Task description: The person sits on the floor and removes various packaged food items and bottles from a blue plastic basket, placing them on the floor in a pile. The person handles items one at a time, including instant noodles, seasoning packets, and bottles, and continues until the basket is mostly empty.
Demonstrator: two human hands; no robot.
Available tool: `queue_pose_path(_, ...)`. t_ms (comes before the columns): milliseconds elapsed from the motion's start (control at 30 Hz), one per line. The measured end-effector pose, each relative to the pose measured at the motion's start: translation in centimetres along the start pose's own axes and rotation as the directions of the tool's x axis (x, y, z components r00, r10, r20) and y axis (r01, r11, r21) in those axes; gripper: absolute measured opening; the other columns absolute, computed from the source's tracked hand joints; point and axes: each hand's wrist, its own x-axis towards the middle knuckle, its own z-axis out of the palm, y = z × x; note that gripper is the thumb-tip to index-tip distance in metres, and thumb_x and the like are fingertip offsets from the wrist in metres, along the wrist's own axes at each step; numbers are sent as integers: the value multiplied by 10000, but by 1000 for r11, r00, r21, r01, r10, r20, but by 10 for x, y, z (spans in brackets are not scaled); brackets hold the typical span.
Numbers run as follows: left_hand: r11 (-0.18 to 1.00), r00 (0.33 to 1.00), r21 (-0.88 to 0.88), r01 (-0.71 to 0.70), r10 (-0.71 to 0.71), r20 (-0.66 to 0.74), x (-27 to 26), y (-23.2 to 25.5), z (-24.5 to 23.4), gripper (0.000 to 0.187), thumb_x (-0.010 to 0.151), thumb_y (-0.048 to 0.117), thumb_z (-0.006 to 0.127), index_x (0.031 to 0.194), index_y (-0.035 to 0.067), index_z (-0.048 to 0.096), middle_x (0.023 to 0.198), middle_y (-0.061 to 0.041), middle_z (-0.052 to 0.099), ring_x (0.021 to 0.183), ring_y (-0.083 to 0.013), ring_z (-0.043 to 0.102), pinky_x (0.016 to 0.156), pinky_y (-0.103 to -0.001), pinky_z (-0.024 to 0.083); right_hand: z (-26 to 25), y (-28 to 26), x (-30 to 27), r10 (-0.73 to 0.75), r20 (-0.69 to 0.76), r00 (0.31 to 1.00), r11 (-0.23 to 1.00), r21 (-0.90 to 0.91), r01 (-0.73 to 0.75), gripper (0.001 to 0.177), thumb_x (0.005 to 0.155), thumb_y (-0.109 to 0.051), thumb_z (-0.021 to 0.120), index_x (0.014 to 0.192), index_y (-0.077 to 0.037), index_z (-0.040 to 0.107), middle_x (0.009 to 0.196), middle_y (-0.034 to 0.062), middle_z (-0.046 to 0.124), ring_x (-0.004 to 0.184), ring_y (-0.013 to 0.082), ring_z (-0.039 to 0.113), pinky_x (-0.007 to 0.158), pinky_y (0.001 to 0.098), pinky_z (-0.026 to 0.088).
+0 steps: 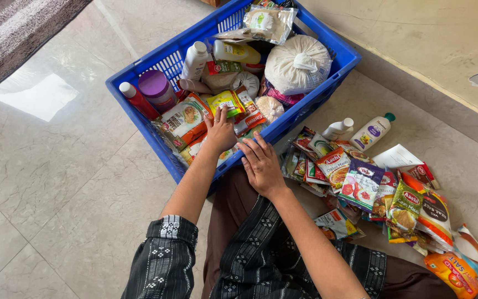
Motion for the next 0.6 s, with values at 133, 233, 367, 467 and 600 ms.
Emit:
queue_pose_path(133, 999, 999, -34, 35, -36, -13, 0, -1, 0, 662, 846, 257, 647, 1429, -9, 481, 1671, -228, 103, 1553, -424, 71, 1144, -788, 28, -2, -1, -1, 3, 3, 1000, 1000, -4, -3, 406, 1043, -212, 532, 1441, -140, 558, 1483, 58, 504, 1514, 309, 322, 1201, 511, 318)
queue_pose_path(233, 999, 994, -26, 32, -35, -107, 4, -3, -1, 688, 853, 199, 619, 1466, -57, 440, 1674, -205, 147, 1558, -419, 93, 1144, -780, 49, -4, -3, 0, 10, 4, 1000, 1000, -1, -10, 410, 1042, -207, 531, 1447, -145, 552, 1491, 57, 505, 1516, 315, 326, 1195, 515, 320)
queue_pose_path(367, 995, 989, -65, 80, -87, -121, 0, 3, -18, 656, 861, 109, 564, 1481, -48, 416, 1687, -156, 164, 1576, -370, 108, 1192, -726, 76, -8, -6, -1, 23, 17, 1000, 1000, -15, -23, 435, 1027, -199, 540, 1459, -150, 540, 1514, 55, 499, 1518, 324, 329, 1180, 530, 327)
queue_pose_path(467, 994, 952, -105, 39, -69, -297, -9, 12, -42, 681, 866, 37, 524, 1527, -59, 396, 1678, -146, 190, 1551, -360, 145, 1196, -680, 95, -11, -7, -2, 23, 42, 999, 999, -43, -21, 485, 1002, -186, 545, 1485, -149, 525, 1548, 64, 473, 1519, 329, 320, 1162, 543, 332)
queue_pose_path(600, 997, 843, 24, -72, 74, -533, -32, 28, -75, 568, 912, 7, 498, 1476, -61, 488, 1705, -96, 207, 1586, -288, 182, 1258, -597, 108, -19, -9, -7, 27, 51, 998, 999, -47, -25, 501, 1001, -203, 580, 1493, -139, 513, 1566, 78, 461, 1511, 344, 323, 1153, 556, 328)
